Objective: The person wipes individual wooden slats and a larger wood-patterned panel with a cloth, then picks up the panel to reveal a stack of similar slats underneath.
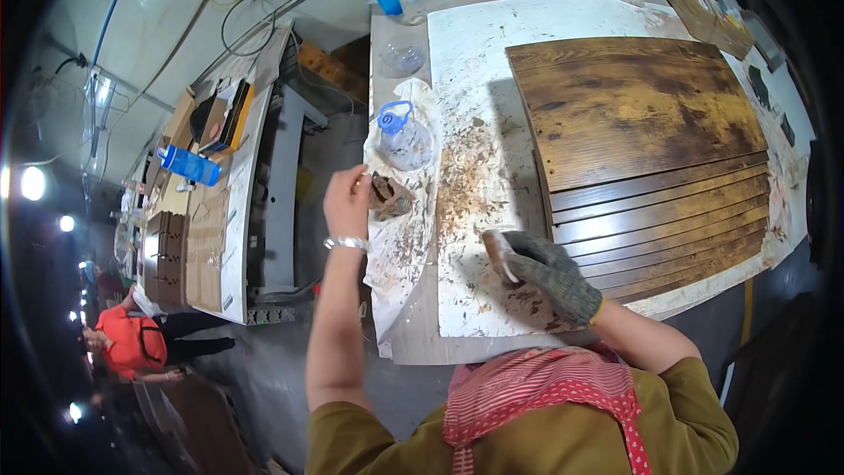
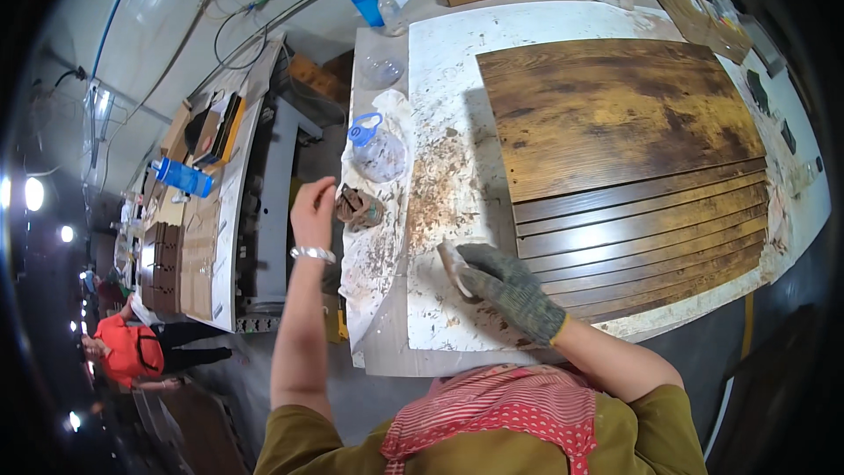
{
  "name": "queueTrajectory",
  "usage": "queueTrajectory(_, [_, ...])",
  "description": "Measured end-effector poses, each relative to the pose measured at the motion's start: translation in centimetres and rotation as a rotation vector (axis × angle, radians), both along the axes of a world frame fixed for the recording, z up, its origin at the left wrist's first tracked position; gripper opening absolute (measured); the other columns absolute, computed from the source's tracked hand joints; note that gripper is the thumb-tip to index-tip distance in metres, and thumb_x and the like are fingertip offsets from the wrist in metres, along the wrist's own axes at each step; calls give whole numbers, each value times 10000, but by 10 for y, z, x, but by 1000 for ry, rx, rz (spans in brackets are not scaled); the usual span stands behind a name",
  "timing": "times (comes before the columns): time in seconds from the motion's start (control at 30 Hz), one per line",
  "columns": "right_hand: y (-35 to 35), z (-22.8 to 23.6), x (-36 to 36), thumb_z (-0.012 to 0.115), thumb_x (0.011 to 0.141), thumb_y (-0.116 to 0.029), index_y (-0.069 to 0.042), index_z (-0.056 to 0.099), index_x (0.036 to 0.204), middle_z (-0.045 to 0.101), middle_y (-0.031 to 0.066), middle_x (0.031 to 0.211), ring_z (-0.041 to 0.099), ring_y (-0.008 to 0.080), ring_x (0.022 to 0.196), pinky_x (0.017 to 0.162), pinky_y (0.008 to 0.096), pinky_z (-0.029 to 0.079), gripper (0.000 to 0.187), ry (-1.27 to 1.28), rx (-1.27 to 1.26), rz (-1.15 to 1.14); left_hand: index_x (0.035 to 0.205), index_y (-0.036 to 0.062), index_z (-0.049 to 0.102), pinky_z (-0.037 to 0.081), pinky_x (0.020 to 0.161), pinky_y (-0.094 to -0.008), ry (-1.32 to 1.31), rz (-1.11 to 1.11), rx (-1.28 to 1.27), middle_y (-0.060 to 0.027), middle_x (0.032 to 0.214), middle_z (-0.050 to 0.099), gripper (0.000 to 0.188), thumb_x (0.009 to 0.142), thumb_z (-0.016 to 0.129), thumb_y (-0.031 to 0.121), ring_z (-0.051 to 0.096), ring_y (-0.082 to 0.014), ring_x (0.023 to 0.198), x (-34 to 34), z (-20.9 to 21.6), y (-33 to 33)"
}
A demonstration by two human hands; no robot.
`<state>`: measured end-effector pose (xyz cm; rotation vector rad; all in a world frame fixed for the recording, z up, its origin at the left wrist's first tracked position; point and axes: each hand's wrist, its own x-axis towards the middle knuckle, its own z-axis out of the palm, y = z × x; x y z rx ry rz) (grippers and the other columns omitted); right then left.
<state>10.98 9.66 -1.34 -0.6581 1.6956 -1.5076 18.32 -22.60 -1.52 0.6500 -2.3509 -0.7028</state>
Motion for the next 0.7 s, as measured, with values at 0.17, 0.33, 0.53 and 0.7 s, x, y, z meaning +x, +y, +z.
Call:
queueTrajectory(0.17, [-42, -26, 10, 620, 885, -327, -31, 493, 1246, 591, 115, 1075, 586, 189, 976, 820, 318, 504, 484, -750, -122, -70, 917, 48, 685, 462, 706, -346, -195, -39, -237, -90, 791, 592, 194, 769, 692, 173, 576, -239, 765, -8, -29, -49])
queueTrajectory(0.33, [-55, -16, 11, 637, 876, -277, -46, 547, 1136, 596, 61, 1006, 583, 194, 895, 837, 337, 512, 359, -1039, -252, -96, 838, 95, 684, 465, 739, -379, -232, -43, -265, -56, 844, 607, 152, 753, 694, 220, 563, -268, 826, -11, -37, -38])
queueTrajectory(0.53, [-79, -5, -23, 588, 894, -372, -29, 539, 1200, 590, 128, 1132, 584, 203, 1004, 915, 328, 475, 462, -45, 77, 128, 829, 14, 638, 432, 573, -251, 34, 40, 197, -46, 692, 606, 96, 802, 663, 103, 548, -107, 605, -3, -9, -45])
queueTrajectory(0.7, [-142, 8, -44, 551, 891, -310, -67, 531, 1219, 571, 161, 1156, 582, 277, 1033, 903, 362, 468, 409, 836, 4, 107, 882, 10, 633, 392, 533, -195, 129, 44, 504, 29, 713, 600, 136, 859, 641, 143, 505, -35, 612, 6, -17, -70])
